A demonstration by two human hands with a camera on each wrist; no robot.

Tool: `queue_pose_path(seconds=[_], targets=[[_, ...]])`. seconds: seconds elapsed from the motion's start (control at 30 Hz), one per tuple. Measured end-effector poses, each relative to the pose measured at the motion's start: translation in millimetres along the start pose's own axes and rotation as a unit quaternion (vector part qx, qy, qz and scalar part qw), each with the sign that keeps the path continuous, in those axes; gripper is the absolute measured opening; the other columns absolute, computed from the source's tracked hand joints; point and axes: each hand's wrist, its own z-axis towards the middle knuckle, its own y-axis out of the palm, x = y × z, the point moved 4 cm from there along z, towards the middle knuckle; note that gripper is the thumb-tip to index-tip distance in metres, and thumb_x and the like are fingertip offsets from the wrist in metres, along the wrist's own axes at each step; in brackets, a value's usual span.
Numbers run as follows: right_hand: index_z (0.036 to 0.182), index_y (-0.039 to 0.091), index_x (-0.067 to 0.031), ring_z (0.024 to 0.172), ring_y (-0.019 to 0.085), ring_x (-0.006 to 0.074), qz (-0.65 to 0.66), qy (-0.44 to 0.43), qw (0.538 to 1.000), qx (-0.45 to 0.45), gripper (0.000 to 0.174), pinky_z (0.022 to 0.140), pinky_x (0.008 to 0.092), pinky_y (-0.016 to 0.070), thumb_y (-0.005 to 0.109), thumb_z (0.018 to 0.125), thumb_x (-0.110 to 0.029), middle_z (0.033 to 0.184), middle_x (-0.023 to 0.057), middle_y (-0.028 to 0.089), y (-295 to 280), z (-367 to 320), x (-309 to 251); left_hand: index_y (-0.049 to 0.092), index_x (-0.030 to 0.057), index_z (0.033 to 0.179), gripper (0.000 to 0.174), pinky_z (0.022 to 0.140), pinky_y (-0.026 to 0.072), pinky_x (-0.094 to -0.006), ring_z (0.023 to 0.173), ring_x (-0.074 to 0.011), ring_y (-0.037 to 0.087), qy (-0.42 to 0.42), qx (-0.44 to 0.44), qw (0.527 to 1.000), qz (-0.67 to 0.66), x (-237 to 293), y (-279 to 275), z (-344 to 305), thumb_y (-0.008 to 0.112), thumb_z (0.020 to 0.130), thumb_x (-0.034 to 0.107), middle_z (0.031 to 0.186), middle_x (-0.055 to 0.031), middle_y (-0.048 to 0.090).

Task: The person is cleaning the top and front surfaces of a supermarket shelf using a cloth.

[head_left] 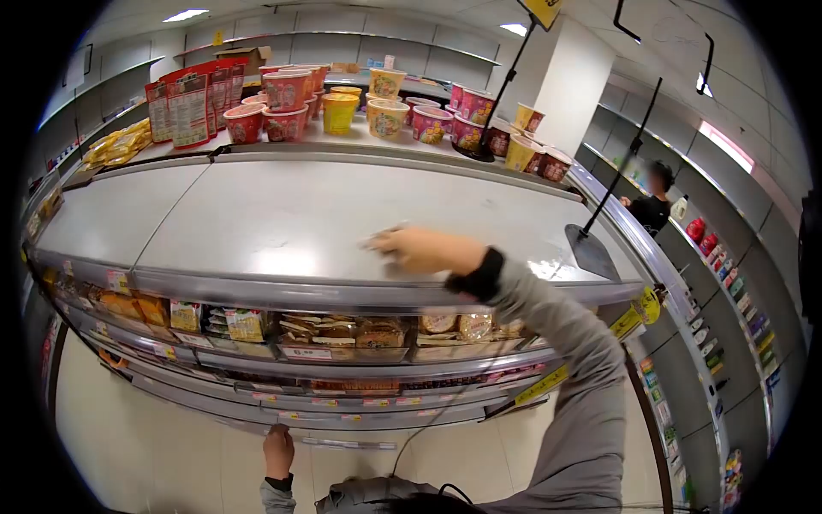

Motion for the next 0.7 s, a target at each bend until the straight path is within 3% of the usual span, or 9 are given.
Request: queue_pose_path(seconds=[0.03,0.13,0.2,0.27,0.37,0.4,0.5,0.63,0.7], targets=[[0.132,0.051,-0.0047,0.107,0.055,0.0337,-0.009,-0.055,0.998,0.021,0.048,0.093,0.0412,0.0458,0.055,0.084,-0.004,0.121,0.0176,0.058,6.7,11.6,-25.4,0.06,0.003,0.09,0.01,0.066,0.0496,-0.0454,0.08,-0.0379,0.061,-0.005,-0.012,1.0,0.0,2.7,4.0,4.3,0.056,0.082,-0.001,0.088,-0.0169,0.063],[0.128,0.056,-0.0091,0.101,0.058,0.0347,-0.128,0.036,0.991,0.017,0.049,0.091,0.0427,0.0472,0.057,0.08,-0.005,0.117,0.0183,0.061,12.8,10.3,-51.2,0.061,0.002,0.09,0.009,0.067,0.0499,-0.0454,0.081,-0.0382,0.061,0.016,-0.033,0.999,0.003,11.6,12.4,12.2,0.056,0.082,0.0,0.088,-0.0177,0.063],[0.127,0.056,-0.0103,0.104,0.057,0.0333,0.056,-0.07,0.987,0.135,0.048,0.091,0.0429,0.0473,0.056,0.079,-0.003,0.12,0.0174,0.06,15.9,-5.3,-37.6,0.061,0.0014,0.091,0.01,0.067,0.05,-0.0456,0.081,-0.0382,0.061,0.023,-0.049,0.998,-0.007,19.1,12.1,17.4,0.056,0.083,0.0,0.089,-0.018,0.062],[0.127,0.057,-0.0097,0.097,0.059,0.032,-0.026,-0.007,0.988,0.154,0.051,0.086,0.0414,0.0499,0.053,0.078,0.005,0.109,0.0167,0.062,2.0,-46.2,-26.4,0.061,0.0009,0.092,0.01,0.067,0.0502,-0.0458,0.081,-0.0381,0.061,0.021,-0.061,0.998,-0.018,23.4,13.2,23.4,0.055,0.084,0.0,0.089,-0.0184,0.062],[0.124,0.061,-0.0123,0.076,0.065,0.0239,0.062,0.161,0.974,0.148,0.051,0.071,0.0358,0.0533,0.056,0.076,0.006,0.091,0.013,0.067,-13.6,-131.5,36.8,0.061,0.0001,0.094,0.011,0.067,0.0506,-0.0464,0.081,-0.0379,0.061,0.017,-0.066,0.998,-0.014,14.4,12.6,23.8,0.054,0.085,0.001,0.09,-0.0188,0.062],[0.123,0.062,-0.0098,0.081,0.066,0.0235,0.014,0.238,0.959,0.151,0.055,0.075,0.0354,0.0522,0.052,0.074,0.012,0.104,0.0147,0.069,-18.8,-165.4,64.8,0.061,0.0001,0.094,0.011,0.067,0.0506,-0.0467,0.082,-0.0379,0.061,0.015,-0.072,0.997,-0.018,10.7,12.4,22.8,0.054,0.086,0.001,0.091,-0.0189,0.063],[0.089,0.071,-0.0022,0.071,0.066,0.0313,-0.116,0.281,0.92,0.246,0.021,0.068,0.037,0.0509,0.057,0.075,0.004,0.08,0.0223,0.066,-41.3,-236.0,89.4,0.061,0.0005,0.094,0.01,0.068,0.0507,-0.0471,0.083,-0.038,0.061,0.003,-0.083,0.996,-0.02,9.5,3.9,21.4,0.054,0.086,0.002,0.092,-0.0185,0.063],[0.093,0.073,-0.0067,0.08,0.065,0.0368,-0.099,0.361,0.907,0.192,0.018,0.072,0.0414,0.051,0.066,0.077,-0.011,0.087,0.0214,0.067,-35.1,-213.6,86.1,0.06,0.0008,0.091,0.009,0.069,0.0495,-0.0467,0.082,-0.0386,0.06,-0.003,-0.068,0.998,-0.009,-6.5,-5.2,9.4,0.055,0.084,0.001,0.089,-0.0176,0.062],[0.097,0.073,-0.0066,0.08,0.066,0.0355,-0.151,0.28,0.926,0.202,0.022,0.072,0.0411,0.0516,0.068,0.076,-0.011,0.089,0.0199,0.067,-27.8,-164.8,46.0,0.061,0.0013,0.091,0.009,0.069,0.0497,-0.0467,0.083,-0.0383,0.06,-0.02,-0.075,0.997,0.0,-15.7,-8.2,3.7,0.055,0.084,0.001,0.089,-0.0173,0.063]])
